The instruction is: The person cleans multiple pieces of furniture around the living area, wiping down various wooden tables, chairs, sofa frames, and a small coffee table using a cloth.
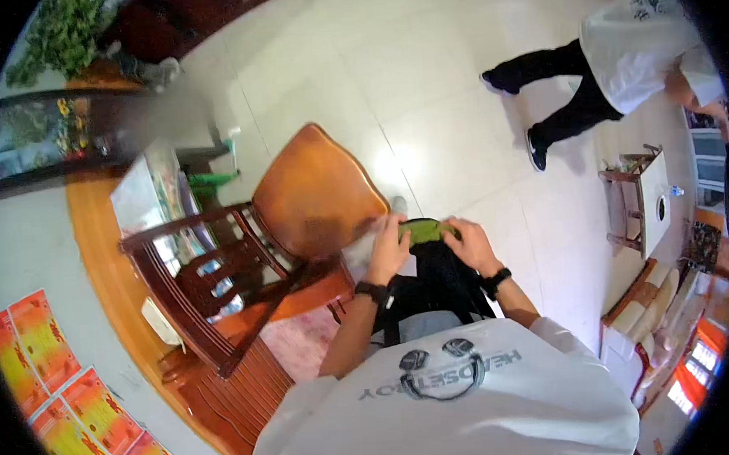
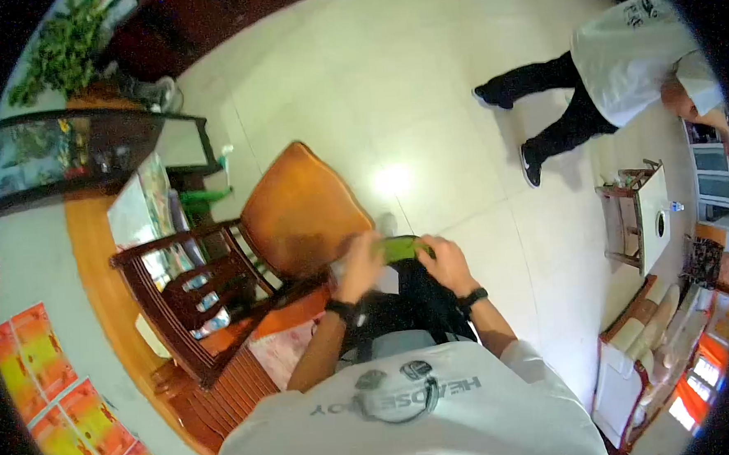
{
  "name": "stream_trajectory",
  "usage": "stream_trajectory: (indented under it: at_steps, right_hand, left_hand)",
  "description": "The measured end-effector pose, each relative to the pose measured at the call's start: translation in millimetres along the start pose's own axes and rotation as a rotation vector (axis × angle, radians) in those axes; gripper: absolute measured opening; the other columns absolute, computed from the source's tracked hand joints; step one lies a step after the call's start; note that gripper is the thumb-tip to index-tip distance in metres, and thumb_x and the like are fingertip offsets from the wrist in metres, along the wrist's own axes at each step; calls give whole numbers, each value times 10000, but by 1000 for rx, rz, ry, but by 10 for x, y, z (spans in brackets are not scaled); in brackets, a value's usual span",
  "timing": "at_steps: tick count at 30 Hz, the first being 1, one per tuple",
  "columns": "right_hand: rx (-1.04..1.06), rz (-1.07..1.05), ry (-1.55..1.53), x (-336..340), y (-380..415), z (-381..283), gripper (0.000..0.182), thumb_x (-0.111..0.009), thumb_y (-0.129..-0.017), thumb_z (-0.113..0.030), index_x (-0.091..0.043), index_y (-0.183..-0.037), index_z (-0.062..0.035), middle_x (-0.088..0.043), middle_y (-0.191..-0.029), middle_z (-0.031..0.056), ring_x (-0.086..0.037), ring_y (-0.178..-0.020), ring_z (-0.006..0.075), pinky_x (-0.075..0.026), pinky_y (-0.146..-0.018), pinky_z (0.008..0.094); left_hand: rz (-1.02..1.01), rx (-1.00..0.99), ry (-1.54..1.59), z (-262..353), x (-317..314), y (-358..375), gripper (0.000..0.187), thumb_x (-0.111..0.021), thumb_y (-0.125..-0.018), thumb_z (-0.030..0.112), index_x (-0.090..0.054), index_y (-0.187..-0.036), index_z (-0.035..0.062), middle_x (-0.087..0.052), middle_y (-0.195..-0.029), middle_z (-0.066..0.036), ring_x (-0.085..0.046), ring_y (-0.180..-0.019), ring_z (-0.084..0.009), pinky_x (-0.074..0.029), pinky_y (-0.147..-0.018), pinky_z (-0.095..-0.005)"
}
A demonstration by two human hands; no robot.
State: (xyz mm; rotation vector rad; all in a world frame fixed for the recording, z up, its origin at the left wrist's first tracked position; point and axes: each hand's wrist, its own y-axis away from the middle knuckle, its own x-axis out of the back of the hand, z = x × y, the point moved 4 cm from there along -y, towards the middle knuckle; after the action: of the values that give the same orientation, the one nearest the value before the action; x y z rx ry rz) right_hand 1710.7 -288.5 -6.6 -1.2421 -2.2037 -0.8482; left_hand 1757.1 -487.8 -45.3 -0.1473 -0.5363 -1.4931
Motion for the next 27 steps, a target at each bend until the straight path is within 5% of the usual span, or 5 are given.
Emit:
stream_trajectory:
  at_steps: [8,19,27]
  right_hand:
    - [13,66,-29,680,-381,-107,192,-637,-902,-225,-667,-1019,-76,-675,-869,185,-651,-814,391,-513,-714,463]
    - [35,-56,-165,2737,-2280,85,351,-778,-800,-223,-654,-1091,-70,-680,-985,171,-662,-919,369,-525,-814,420]
    - [366,-22,-148,3956,-4001,-162,335,-779,-803,-131,-657,-1111,-78,-652,-915,169,-646,-903,350,-522,-773,405]
  left_hand:
    - [-31,-140,53,481,-46,-520,226,-607,-906,59,-541,-1121,41,-586,-1013,-220,-575,-978,-433,-466,-860,-478]
    - [-161,-23,-93,2220,-24,-2908,386,-761,-820,118,-594,-1157,32,-582,-1044,-206,-577,-1037,-403,-486,-903,-427]
    - [-35,-76,-72,2870,331,-4393,315,-724,-871,71,-627,-1165,13,-665,-1091,-165,-665,-975,-296,-528,-854,-373]
